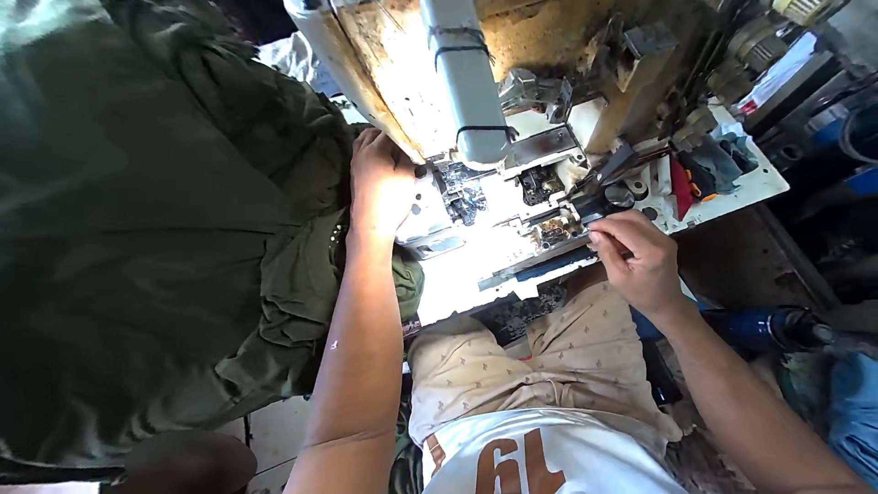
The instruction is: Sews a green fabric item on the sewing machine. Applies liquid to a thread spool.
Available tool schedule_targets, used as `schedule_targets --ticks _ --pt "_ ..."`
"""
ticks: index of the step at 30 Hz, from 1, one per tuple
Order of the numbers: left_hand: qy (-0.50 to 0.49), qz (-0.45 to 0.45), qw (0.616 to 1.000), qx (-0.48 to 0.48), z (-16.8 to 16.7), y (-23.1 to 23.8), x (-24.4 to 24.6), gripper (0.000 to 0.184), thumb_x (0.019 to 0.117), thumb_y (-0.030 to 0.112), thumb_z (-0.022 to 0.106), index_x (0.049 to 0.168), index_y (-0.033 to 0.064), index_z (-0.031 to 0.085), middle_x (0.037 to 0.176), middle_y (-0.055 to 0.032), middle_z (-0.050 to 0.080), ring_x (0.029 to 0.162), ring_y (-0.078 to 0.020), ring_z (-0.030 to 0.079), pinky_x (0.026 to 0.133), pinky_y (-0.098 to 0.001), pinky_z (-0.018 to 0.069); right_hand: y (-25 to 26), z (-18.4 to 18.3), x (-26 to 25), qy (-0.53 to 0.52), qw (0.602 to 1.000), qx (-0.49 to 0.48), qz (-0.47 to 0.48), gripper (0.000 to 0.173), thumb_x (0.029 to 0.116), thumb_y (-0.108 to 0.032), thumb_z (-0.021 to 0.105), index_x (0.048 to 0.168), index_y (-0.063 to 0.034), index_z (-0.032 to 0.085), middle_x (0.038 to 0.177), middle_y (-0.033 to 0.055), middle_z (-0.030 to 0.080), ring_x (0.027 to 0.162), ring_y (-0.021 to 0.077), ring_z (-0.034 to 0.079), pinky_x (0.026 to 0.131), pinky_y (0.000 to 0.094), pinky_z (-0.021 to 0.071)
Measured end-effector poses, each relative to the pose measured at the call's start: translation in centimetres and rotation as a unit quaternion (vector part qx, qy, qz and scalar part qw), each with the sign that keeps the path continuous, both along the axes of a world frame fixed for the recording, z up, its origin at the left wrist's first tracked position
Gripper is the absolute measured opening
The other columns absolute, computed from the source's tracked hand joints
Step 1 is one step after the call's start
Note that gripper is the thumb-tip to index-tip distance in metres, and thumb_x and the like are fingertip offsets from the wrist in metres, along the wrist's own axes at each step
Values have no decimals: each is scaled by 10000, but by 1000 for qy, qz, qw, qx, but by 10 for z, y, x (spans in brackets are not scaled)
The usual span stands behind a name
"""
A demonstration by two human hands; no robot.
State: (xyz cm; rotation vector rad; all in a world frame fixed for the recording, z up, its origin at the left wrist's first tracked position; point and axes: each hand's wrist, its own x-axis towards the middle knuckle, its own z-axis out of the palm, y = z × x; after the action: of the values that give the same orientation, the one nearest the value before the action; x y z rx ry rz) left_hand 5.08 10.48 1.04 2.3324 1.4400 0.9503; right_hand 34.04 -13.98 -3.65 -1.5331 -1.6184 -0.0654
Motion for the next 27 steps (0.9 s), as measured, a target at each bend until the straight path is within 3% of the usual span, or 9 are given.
schedule_targets --ticks 3,7,10,13,15,17,22,25,27 --pt "-4 2 1000 -9 3 -2 1 311 1024 289 526 1173 84 707 1284 -108 662 1356 -239 519 1165 -467 370 22 27 -2 -71 996 -40 -20 213 1010 -172 648 1178 -88 748 976 79 707 771 166 677 658 341 583" --pt "-14 3 1000 -14 4 0 1 279 1019 286 548 1167 119 714 1276 -75 668 1345 -223 525 1151 -465 385 59 60 -9 -206 941 -258 -72 354 992 -179 620 1328 -255 702 923 126 744 822 351 718 682 568 549" --pt "-11 1 1000 -14 4 0 -1 289 1019 299 536 1158 115 712 1272 -86 666 1332 -239 537 1138 -495 401 78 65 -17 -238 898 -358 -98 310 960 -139 616 1224 -245 740 898 158 728 846 401 704 680 616 531" --pt "-9 -6 1000 -15 8 -6 0 326 1011 315 550 1196 90 697 1301 -131 649 1315 -307 551 1096 -590 429 76 57 -21 -247 904 -328 -119 97 939 -137 661 994 -162 736 808 140 697 764 380 692 621 589 535" --pt "-6 0 1000 -18 8 -6 0 323 992 290 596 1212 71 683 1312 -168 636 1292 -359 562 1050 -656 443 68 56 -18 -219 922 -302 -108 166 951 -119 639 1085 -162 725 874 135 703 809 361 698 675 573 552" --pt "-12 8 1000 -23 10 -4 2 325 978 273 593 1194 50 692 1298 -196 640 1285 -374 567 1057 -649 438 52 56 -16 -181 951 -238 -82 256 969 -96 586 1162 -170 739 978 124 721 886 330 715 732 548 575" --pt "-29 -13 999 16 6 -1 3 352 976 267 569 1185 17 702 1299 -217 648 1311 -395 552 1103 -618 414 22 45 -21 -154 986 -56 -43 178 980 -83 599 1011 -165 753 1026 -7 748 957 147 721 776 349 615" --pt "-75 2 997 24 5 -8 0 254 942 200 657 1112 25 724 1206 -213 679 1172 -392 632 978 -665 472 18 40 -17 -155 987 -21 -35 189 962 -58 611 991 -169 762 1026 -28 757 926 135 715 755 327 602" --pt "-99 9 994 47 2 -19 -5 270 940 203 661 1134 26 720 1226 -211 683 1176 -372 643 976 -627 493 19 35 -10 -151 988 8 -39 205 954 -48 616 982 -178 772 1024 -42 762 915 125 714 758 319 601"
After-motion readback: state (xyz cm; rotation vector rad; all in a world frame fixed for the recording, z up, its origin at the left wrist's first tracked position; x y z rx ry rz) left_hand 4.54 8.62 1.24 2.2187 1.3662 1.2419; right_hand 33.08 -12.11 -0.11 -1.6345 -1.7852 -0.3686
